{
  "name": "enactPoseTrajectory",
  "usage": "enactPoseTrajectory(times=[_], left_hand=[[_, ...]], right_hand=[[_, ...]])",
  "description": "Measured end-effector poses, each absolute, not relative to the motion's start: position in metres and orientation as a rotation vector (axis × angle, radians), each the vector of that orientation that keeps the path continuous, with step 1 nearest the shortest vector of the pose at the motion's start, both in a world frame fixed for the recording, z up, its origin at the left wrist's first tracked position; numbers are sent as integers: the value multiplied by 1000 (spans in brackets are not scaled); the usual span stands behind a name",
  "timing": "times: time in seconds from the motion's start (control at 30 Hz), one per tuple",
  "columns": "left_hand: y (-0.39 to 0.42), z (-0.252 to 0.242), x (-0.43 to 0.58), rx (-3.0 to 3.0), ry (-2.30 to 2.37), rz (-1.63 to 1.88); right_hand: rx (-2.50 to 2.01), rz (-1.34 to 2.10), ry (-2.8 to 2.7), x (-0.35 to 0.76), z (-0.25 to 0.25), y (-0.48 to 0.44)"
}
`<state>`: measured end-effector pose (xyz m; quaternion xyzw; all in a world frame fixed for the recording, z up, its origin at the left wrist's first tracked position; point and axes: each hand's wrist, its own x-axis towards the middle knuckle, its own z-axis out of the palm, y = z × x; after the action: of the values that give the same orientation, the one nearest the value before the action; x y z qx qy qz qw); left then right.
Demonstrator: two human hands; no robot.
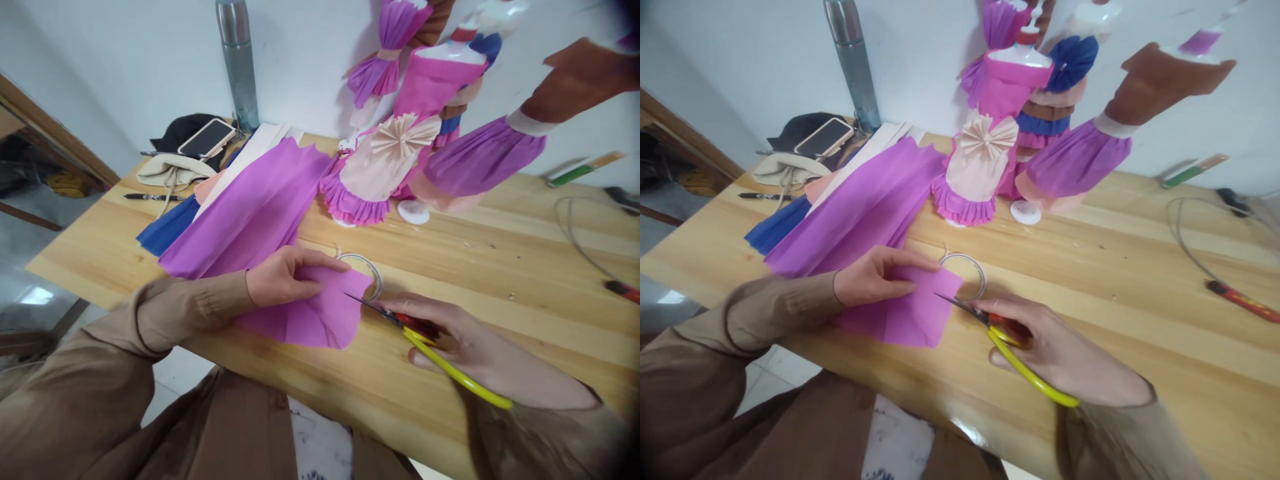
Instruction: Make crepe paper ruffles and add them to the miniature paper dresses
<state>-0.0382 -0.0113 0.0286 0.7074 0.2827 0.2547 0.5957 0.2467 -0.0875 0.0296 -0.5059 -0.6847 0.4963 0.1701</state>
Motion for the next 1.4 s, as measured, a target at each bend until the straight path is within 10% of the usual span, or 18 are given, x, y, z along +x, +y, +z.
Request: enactPoseTrajectory(times=[1.4], left_hand=[[-11, 21, -37, 1697, 679, 597]], right_hand=[[-1267, 1750, -1754, 237, 34, -90]])
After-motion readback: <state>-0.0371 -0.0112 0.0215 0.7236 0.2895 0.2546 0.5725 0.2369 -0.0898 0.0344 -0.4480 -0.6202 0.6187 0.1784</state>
